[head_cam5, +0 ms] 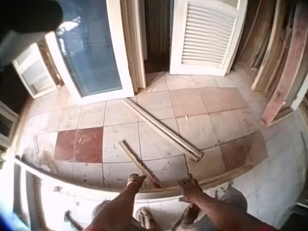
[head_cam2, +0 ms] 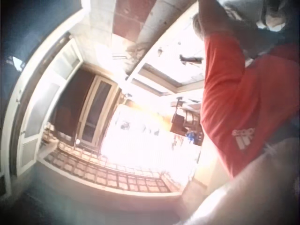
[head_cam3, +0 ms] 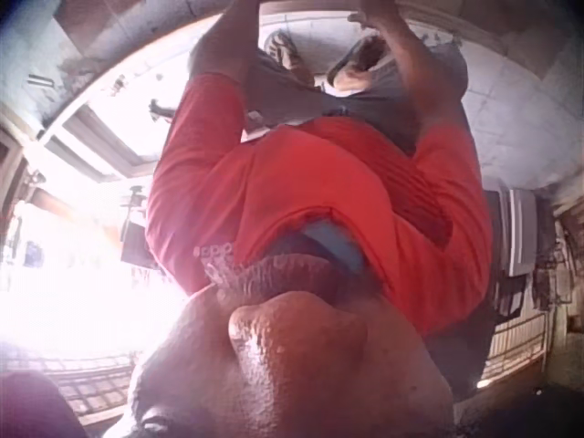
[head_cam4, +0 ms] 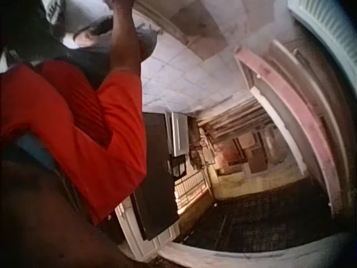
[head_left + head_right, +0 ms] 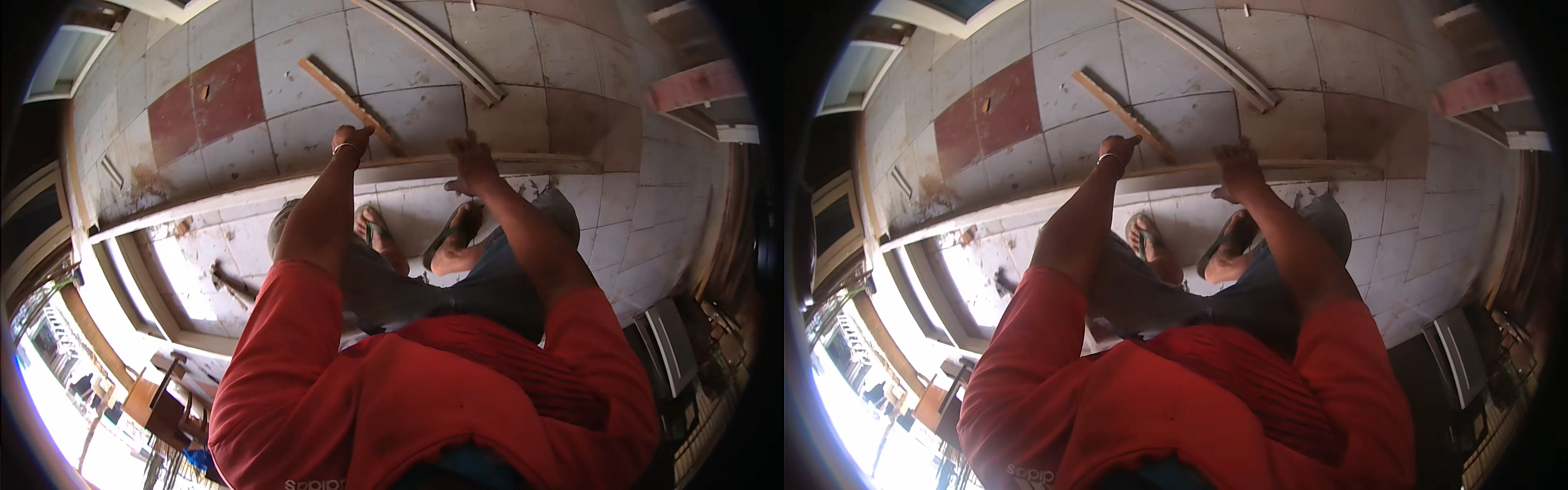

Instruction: The person repairs a wooden frame by using a hammer to drive nails into wooden strips and moving a glass pane into place.

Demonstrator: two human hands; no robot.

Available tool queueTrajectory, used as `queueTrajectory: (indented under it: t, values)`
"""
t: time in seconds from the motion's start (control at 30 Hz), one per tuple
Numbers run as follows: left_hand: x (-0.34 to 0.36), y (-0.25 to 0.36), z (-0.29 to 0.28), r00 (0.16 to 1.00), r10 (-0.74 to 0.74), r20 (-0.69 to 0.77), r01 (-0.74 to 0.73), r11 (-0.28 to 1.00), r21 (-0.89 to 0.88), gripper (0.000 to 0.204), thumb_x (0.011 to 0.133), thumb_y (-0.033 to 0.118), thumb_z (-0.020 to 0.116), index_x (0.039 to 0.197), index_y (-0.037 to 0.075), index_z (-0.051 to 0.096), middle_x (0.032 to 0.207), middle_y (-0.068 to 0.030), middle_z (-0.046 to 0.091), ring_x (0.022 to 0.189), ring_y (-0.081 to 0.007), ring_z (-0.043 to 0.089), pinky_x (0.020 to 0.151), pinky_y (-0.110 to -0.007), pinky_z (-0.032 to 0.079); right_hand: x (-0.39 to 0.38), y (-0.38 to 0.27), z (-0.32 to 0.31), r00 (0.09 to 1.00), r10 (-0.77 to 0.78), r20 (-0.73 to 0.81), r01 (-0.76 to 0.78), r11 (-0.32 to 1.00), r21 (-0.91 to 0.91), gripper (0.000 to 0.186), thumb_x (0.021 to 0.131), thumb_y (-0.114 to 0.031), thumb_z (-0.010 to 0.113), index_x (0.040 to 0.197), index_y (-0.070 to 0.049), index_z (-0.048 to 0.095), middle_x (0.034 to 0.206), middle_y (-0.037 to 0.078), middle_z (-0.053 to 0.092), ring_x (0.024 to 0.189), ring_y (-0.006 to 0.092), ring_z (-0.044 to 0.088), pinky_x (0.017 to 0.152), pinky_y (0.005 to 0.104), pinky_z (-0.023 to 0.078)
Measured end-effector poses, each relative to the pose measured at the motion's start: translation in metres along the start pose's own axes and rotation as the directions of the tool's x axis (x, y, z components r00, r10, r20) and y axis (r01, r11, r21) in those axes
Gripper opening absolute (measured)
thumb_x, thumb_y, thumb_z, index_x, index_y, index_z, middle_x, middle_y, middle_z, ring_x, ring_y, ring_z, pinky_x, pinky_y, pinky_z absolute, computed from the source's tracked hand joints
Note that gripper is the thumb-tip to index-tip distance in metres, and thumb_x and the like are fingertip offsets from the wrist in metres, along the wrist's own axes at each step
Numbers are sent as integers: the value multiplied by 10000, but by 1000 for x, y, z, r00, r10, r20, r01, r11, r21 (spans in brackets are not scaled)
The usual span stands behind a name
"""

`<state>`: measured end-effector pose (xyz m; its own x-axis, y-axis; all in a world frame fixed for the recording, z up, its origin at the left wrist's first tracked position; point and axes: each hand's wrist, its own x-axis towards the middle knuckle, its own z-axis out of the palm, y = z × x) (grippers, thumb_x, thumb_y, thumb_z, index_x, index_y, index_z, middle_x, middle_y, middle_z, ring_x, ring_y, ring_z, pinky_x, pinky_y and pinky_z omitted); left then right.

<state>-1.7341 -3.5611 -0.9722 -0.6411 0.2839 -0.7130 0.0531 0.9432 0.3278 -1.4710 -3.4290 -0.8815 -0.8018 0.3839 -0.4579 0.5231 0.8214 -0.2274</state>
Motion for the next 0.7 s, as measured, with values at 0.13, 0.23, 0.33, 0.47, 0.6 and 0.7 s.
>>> queueTrajectory:
  t: [0.13, 0.23, 0.33, 0.47, 0.6, 0.7]
  values:
    - [96, -45, 79, 961, -263, 83, 275, 896, -347, 666, 659, 430, 780, 1147, 6, 620, 1129, -182, 660, 1059, -306, 638, 919, -382, 501, 46, 9, 47, 923, -81, 377, 144, 980, -141, 701, 643, -260, 772, 1257, -54, 505, 1162, 162, 606, 1111, 331, 572, 966, 454, 423]
    - [57, 6, 102, 962, -244, -123, 231, 966, -114, 695, 662, 379, 765, 1206, 33, 505, 1118, -182, 647, 1065, -332, 629, 922, -414, 499, 32, 29, 81, 986, -34, 163, 40, 999, -34, 496, 684, -115, 692, 1153, -30, 555, 1123, 176, 631, 1072, 348, 601, 900, 439, 479]
    - [55, 10, 98, 954, -244, -172, 213, 960, -183, 584, 732, 350, 694, 1176, 45, 466, 1117, -200, 633, 1069, -372, 615, 921, -447, 491, 33, 30, 70, 975, -110, 192, 104, 994, 43, 424, 707, -56, 621, 1129, -50, 588, 1105, 161, 646, 1049, 343, 618, 868, 436, 505]
    - [77, 3, 113, 934, -265, -238, 193, 938, -287, 464, 800, 336, 620, 1145, 66, 468, 1096, -207, 634, 1051, -388, 615, 903, -466, 491, 34, 26, 71, 973, -80, 217, 76, 997, 27, 534, 682, -157, 684, 1204, -97, 588, 1076, 175, 660, 1014, 352, 630, 867, 444, 510]
    - [85, 35, 110, 921, -135, -364, -83, 847, -525, 512, 794, 344, 652, 1202, 71, 508, 1124, -200, 625, 1045, -379, 606, 894, -458, 484, 21, 18, 43, 942, -63, 330, 71, 997, -13, 455, 721, -74, 588, 1176, -81, 606, 1052, 164, 665, 1031, 333, 630, 856, 437, 514]
    - [106, 68, 74, 869, -107, -483, -388, 459, -800, 438, 823, 197, 570, 1194, -14, 474, 1044, -231, 607, 923, -333, 606, 833, -403, 481, 29, 16, 53, 962, -117, 245, 114, 993, 27, 457, 720, -69, 583, 1175, -84, 615, 1074, 168, 663, 1046, 328, 626, 865, 429, 514]
